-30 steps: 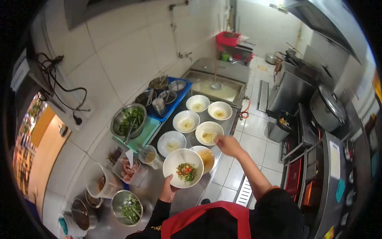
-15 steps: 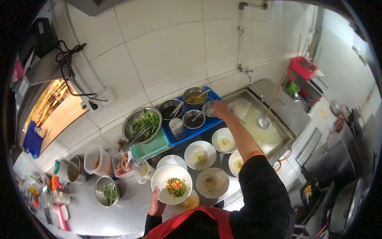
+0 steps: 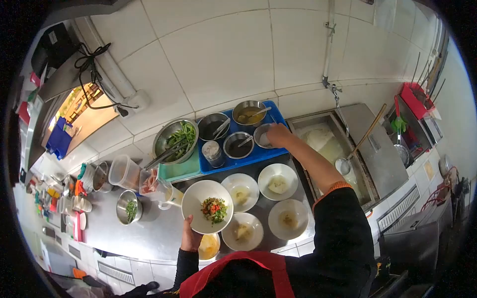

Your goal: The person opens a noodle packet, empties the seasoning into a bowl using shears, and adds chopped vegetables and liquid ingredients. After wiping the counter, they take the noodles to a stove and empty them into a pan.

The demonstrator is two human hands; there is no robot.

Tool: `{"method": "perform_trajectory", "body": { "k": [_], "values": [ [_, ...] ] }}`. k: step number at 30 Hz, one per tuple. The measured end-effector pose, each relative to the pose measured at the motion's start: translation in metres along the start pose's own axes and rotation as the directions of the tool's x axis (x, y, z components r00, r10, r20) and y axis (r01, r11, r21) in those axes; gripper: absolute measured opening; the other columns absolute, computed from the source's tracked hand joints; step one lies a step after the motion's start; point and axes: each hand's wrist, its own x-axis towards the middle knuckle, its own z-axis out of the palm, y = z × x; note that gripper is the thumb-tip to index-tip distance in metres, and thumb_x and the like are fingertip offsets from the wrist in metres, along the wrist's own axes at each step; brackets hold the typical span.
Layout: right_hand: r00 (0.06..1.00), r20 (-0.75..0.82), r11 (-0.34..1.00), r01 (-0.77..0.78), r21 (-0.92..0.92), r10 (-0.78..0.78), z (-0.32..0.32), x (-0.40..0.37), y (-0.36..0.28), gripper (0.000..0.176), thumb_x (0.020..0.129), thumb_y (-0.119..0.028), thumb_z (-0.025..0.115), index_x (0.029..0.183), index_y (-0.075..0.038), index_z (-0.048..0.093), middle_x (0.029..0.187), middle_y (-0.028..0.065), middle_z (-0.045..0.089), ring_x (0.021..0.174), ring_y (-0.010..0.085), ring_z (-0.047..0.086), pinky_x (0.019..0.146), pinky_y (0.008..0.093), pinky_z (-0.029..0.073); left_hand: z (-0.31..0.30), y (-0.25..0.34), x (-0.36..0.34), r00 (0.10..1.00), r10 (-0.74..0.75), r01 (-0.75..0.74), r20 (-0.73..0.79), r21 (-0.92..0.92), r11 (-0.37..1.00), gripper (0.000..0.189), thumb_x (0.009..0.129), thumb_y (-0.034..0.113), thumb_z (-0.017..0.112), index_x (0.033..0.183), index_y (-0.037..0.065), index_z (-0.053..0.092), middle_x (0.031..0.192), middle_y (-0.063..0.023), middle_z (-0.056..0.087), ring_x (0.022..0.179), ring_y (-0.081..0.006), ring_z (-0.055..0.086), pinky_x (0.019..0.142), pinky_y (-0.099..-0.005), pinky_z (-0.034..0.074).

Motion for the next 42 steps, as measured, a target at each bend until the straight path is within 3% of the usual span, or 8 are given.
{"method": "perform_trajectory", "body": {
  "k": [6, 9, 17, 24, 30, 36, 39, 42],
  "values": [
    [0.994, -0.083, 0.967, -0.044, 0.249, 0.066, -0.013, 0.003, 0.019, 0.012, 0.067, -0.009, 0.058, 0.077, -0.013, 0.061, 0.076, 0.0091, 0.062, 0.079, 0.0280, 0.060, 0.063, 0.0408, 0.047, 0.013, -0.010, -0.004, 0.998, -0.024, 0.026, -0.052, 0.052, 0.998, 0.056, 0.086, 0.038, 0.045, 0.129, 0.003, 0.034, 0.125, -0.0123, 0.045, 0.113, -0.0246, 0.046, 0.093, -0.0383, 0.039],
    [0.990, -0.096, 0.946, -0.072, 0.315, 0.107, -0.020, -0.003, 0.023, 0.013, 0.067, -0.008, 0.057, 0.078, -0.015, 0.061, 0.079, 0.0068, 0.063, 0.077, 0.0275, 0.061, 0.066, 0.0411, 0.046, 0.017, -0.013, 0.002, 0.998, -0.045, 0.048, -0.050, 0.070, 0.996, 0.057, 0.085, 0.039, 0.046, 0.128, 0.003, 0.035, 0.124, -0.0123, 0.046, 0.111, -0.0244, 0.048, 0.091, -0.0375, 0.040],
    [0.974, -0.176, 0.980, -0.117, 0.160, 0.145, 0.001, 0.005, 0.019, 0.012, 0.065, -0.006, 0.059, 0.074, -0.012, 0.064, 0.075, 0.0100, 0.063, 0.073, 0.0290, 0.062, 0.063, 0.0422, 0.048, 0.040, -0.019, 0.016, 1.000, -0.013, 0.013, -0.003, 0.078, 0.997, 0.057, 0.086, 0.038, 0.045, 0.129, 0.002, 0.033, 0.125, -0.0123, 0.045, 0.110, -0.0246, 0.049, 0.088, -0.0382, 0.042],
    [0.999, -0.042, 0.979, -0.006, 0.202, 0.015, 0.001, 0.003, 0.009, 0.012, 0.069, -0.017, 0.059, 0.074, -0.010, 0.066, 0.078, 0.0104, 0.065, 0.075, 0.0284, 0.063, 0.064, 0.0404, 0.050, 0.047, -0.030, 0.046, 0.989, -0.134, 0.122, 0.067, 0.156, 0.980, 0.057, 0.086, 0.036, 0.043, 0.132, 0.006, 0.027, 0.126, -0.0127, 0.043, 0.110, -0.0250, 0.049, 0.085, -0.0410, 0.046],
    [0.996, -0.014, 0.819, 0.080, 0.569, -0.088, 0.014, 0.012, 0.023, 0.015, 0.070, -0.020, 0.058, 0.079, -0.013, 0.068, 0.076, 0.0088, 0.065, 0.072, 0.0260, 0.062, 0.064, 0.0385, 0.047, 0.068, -0.043, 0.074, 0.974, -0.221, 0.205, 0.057, 0.208, 0.956, 0.057, 0.086, 0.037, 0.046, 0.132, 0.010, 0.023, 0.125, -0.0098, 0.041, 0.105, -0.0216, 0.052, 0.082, -0.0356, 0.046],
    [0.987, 0.110, 0.564, -0.025, 0.826, -0.118, -0.004, 0.010, 0.048, 0.016, 0.077, -0.022, 0.058, 0.082, -0.011, 0.067, 0.072, 0.0061, 0.064, 0.067, 0.0201, 0.060, 0.061, 0.0321, 0.045, 0.092, -0.048, 0.100, 0.971, -0.210, 0.188, 0.116, 0.175, 0.967, 0.054, 0.087, 0.036, 0.048, 0.128, 0.010, 0.025, 0.124, -0.0096, 0.043, 0.105, -0.0196, 0.052, 0.081, -0.0341, 0.047],
    [0.985, 0.071, 0.495, 0.018, 0.868, -0.160, -0.032, -0.006, 0.043, 0.015, 0.078, -0.023, 0.058, 0.083, -0.011, 0.066, 0.070, 0.0075, 0.063, 0.065, 0.0201, 0.059, 0.059, 0.0319, 0.044, 0.096, -0.053, 0.112, 0.972, -0.168, 0.151, 0.166, 0.108, 0.983, 0.055, 0.086, 0.035, 0.051, 0.126, 0.009, 0.024, 0.124, -0.0104, 0.042, 0.105, -0.0202, 0.053, 0.080, -0.0333, 0.048],
    [0.966, -0.175, 0.616, 0.258, 0.744, -0.193, -0.077, -0.044, 0.006, 0.012, 0.079, -0.020, 0.058, 0.085, -0.011, 0.065, 0.069, 0.0102, 0.061, 0.067, 0.0237, 0.059, 0.060, 0.0351, 0.044, 0.104, -0.049, 0.113, 0.973, -0.151, 0.140, 0.175, 0.075, 0.987, 0.054, 0.087, 0.035, 0.050, 0.127, 0.010, 0.025, 0.125, -0.0092, 0.042, 0.104, -0.0202, 0.053, 0.080, -0.0327, 0.049]
  ]
}}
